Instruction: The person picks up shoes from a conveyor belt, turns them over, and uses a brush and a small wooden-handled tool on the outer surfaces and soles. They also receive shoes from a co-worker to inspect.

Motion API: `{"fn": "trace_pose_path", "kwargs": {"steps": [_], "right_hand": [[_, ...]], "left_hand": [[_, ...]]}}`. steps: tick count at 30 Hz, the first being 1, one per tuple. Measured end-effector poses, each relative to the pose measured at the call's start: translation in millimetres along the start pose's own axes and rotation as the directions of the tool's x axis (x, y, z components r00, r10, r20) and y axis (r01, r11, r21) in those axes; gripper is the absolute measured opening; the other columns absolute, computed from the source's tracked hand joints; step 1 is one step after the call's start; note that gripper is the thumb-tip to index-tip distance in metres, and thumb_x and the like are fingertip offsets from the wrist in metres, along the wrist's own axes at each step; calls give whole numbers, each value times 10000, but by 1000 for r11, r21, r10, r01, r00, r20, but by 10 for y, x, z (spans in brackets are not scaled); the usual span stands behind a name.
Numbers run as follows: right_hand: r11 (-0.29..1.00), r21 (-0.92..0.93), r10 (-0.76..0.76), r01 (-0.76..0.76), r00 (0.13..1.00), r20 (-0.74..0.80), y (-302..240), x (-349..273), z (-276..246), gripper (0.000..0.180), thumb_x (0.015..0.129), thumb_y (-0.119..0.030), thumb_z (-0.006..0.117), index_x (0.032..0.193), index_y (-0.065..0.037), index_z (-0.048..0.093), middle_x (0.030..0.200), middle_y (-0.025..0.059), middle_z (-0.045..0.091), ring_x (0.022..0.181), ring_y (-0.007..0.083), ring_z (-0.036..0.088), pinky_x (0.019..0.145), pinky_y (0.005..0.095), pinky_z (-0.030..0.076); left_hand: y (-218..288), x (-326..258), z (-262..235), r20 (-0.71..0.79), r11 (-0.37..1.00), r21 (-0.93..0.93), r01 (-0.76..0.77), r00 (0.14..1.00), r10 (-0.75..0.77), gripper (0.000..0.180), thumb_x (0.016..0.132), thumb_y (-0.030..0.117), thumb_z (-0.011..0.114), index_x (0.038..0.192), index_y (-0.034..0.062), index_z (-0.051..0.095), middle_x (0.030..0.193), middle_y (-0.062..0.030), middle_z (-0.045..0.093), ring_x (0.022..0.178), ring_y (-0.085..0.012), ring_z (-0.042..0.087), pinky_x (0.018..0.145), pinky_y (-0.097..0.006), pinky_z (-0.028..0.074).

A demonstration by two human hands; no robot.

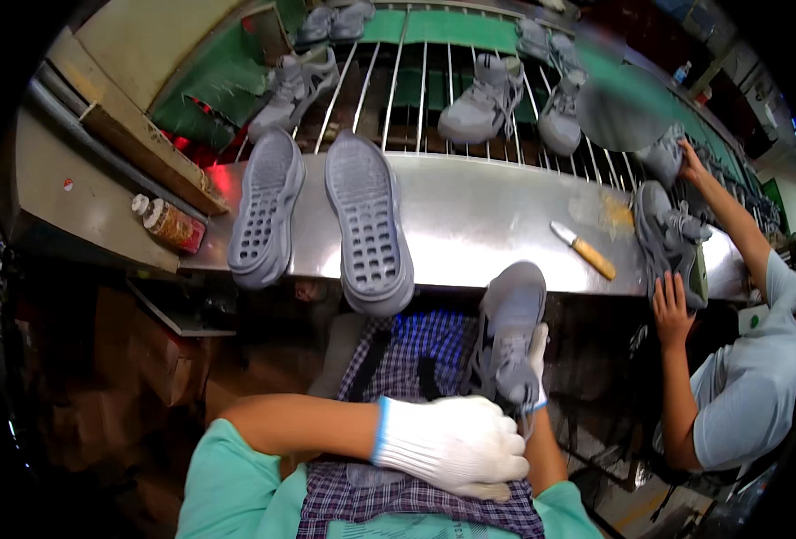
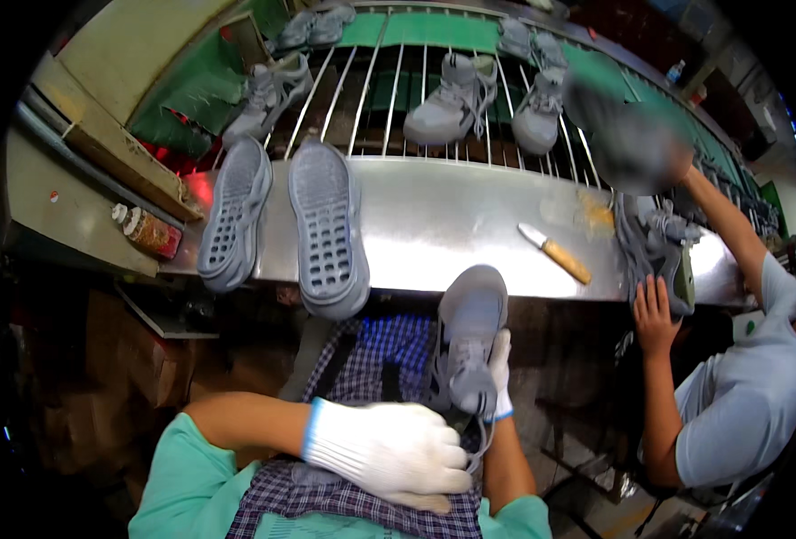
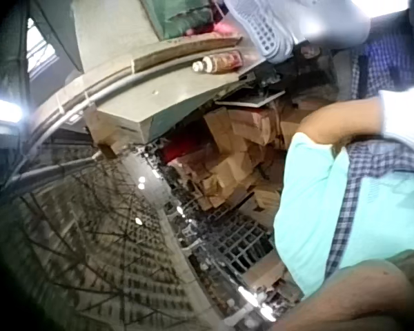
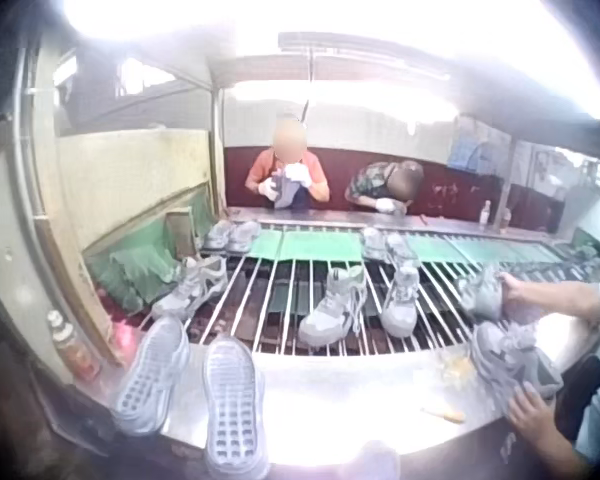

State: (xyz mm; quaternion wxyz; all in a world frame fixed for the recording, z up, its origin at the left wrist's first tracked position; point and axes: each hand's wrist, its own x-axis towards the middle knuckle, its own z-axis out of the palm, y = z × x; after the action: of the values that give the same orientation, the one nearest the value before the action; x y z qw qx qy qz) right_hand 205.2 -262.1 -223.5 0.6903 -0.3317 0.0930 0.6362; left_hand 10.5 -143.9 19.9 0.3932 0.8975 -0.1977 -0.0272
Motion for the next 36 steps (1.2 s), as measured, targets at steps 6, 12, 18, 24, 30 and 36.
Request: {"fn": "trace_pose_path", "kwargs": {"steps": [6,12,18,24,30,36], "right_hand": [[928,-300,-238,222,971,-16,11,-129,-325,774,1093,-692,400,1335,9,621,1133,111,733,937,230,735,808,371,632],[967,-214,-127,134,991,48,77,35,-351,771,980,-756,590,1357,-86,648,1128,51,725,946,202,705,815,344,604],[978,150,-163,146,981,101,39,119,-165,686,1019,-720,564,1311,-107,663,1109,19,716,937,168,679,820,311,585],[978,-92,-196,190,978,-71,-96,-398,788,817,1016,-735,544,1513,-86,543,1371,106,664,1192,269,656,1033,411,557],[973,-231,-17,-2,997,-80,171,-348,831,760,1108,-631,421,1572,-31,464,1502,177,593,1301,322,637,1104,462,546],[985,-125,121,-118,993,18,250,-300,940,702,1126,-555,455,1572,-13,457,1491,193,599,1299,305,646,1094,459,561]], "left_hand": [[-1357,-955,-1478,-830,706,257,660,525,-189,504,903,308,782,1296,11,670,1237,-206,692,1177,-385,664,1038,-461,538],[-2401,-1804,-1690,-807,-23,280,960,222,-547,719,867,591,754,1250,-18,729,1490,-215,539,1475,-455,354,1248,-610,263],[-2076,-1170,-1586,-537,529,-838,-137,377,-754,468,1009,206,694,1359,-98,627,1229,-145,732,1061,-227,723,1016,-353,567],[-972,-532,-989,-491,653,-748,118,562,-665,444,1037,119,659,1443,-51,606,1323,-121,711,1211,-182,663,1116,-346,499],[-1162,-604,-170,-703,833,-548,78,496,-509,534,1041,13,563,1566,-27,472,1516,-177,592,1412,-246,555,1224,-384,418],[-1022,-808,-330,-613,781,-610,129,548,-569,466,1085,62,523,1541,-29,513,1523,-173,599,1427,-258,555,1222,-385,418]]}}
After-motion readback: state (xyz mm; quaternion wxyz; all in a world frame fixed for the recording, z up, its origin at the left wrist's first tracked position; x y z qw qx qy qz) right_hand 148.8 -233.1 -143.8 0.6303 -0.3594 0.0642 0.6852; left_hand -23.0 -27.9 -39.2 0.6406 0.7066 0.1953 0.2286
